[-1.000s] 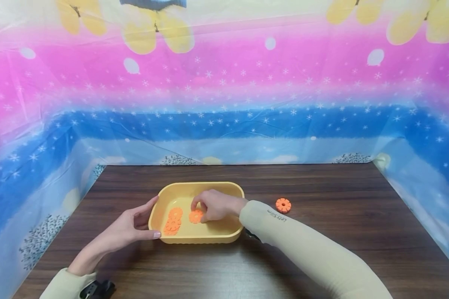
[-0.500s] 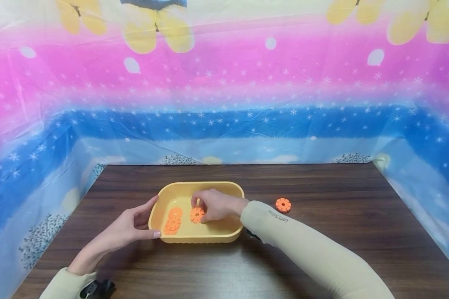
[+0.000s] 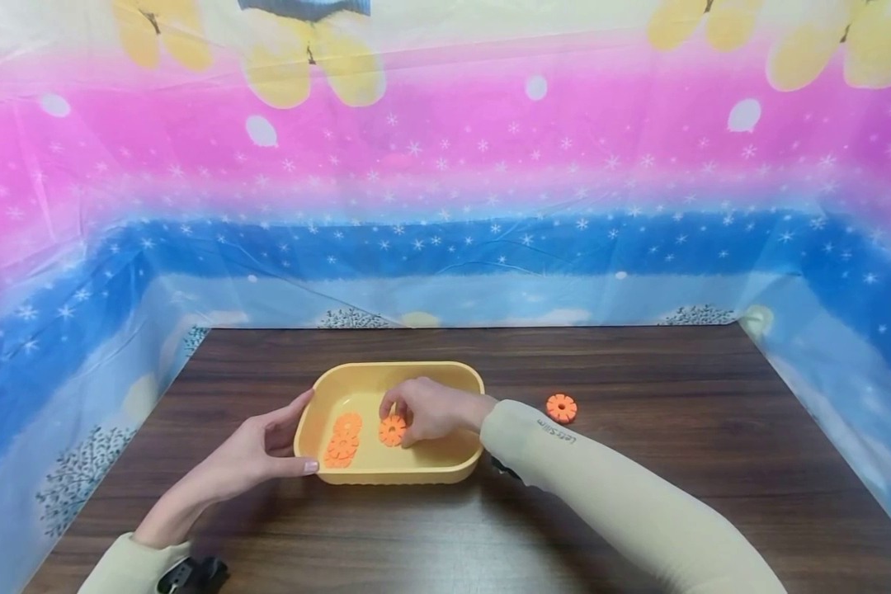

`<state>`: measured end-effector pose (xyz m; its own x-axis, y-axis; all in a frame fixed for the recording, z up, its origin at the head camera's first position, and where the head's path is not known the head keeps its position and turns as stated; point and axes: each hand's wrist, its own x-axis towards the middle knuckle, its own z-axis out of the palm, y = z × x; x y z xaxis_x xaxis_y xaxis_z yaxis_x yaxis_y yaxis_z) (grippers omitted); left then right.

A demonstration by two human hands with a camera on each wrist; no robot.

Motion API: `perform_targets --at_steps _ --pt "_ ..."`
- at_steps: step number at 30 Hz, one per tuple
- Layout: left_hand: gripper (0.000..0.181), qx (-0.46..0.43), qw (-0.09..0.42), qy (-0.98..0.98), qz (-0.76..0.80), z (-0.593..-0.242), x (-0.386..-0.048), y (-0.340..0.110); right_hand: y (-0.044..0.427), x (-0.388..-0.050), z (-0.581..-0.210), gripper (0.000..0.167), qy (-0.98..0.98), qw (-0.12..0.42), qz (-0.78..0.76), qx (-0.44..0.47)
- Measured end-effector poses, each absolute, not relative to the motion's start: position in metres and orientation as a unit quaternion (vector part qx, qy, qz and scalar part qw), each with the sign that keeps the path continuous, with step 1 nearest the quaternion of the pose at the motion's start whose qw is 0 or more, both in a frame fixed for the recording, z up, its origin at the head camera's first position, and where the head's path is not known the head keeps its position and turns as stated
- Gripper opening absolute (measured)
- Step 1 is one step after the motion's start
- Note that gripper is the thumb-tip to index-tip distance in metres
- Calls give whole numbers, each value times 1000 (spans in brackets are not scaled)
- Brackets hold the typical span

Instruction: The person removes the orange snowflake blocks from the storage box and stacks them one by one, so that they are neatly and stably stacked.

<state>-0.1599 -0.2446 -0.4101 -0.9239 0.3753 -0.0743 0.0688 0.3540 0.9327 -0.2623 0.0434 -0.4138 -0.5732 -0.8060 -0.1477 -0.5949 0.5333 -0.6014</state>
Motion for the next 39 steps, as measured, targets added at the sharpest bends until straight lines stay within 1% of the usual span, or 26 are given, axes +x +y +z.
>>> perform_targets --at_steps 5,17,28,39 --pt "102 134 140 810 553 -410 -160 -245 46 -262 -413 40 847 208 -265 -410" --pt "104 133 143 806 558 -409 -160 -246 57 -252 -407 39 844 168 -317 -399" --pt "104 136 139 810 553 -410 -161 -246 77 -243 -394 40 844 120 -341 -396" --pt "105 133 144 810 552 -410 -160 -246 103 -233 -392 43 853 104 -365 -359"
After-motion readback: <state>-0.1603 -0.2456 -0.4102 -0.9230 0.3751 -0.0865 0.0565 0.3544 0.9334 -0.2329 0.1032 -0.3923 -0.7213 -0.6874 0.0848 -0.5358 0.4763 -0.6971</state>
